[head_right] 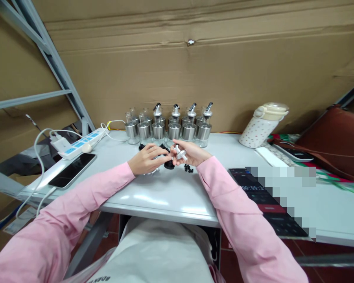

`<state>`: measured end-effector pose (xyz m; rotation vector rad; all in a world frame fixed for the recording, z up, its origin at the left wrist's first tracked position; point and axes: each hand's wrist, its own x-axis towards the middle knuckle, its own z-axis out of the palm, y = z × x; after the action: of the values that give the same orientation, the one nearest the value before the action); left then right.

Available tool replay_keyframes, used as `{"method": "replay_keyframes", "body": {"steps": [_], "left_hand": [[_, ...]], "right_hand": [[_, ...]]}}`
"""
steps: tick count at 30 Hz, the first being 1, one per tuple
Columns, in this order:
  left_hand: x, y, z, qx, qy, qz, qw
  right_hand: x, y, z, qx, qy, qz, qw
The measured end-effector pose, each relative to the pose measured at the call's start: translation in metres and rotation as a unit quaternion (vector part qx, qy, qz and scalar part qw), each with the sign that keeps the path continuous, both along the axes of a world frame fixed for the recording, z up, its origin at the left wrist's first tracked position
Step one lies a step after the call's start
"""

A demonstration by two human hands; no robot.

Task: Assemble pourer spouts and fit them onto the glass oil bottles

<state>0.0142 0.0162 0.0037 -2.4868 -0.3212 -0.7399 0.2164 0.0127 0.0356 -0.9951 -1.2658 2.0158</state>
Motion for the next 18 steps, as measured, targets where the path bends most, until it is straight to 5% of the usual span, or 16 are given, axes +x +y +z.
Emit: {"method": "replay_keyframes", "body": {"steps": [18], "left_hand": [[0.0020, -0.0013, -0.0006, -0.044, -0.018, 0.004, 0.999]], "right_hand": [[-0.0014, -0.0023, 0.0024, 0.018, -0.020, -0.043, 0.999]]}}
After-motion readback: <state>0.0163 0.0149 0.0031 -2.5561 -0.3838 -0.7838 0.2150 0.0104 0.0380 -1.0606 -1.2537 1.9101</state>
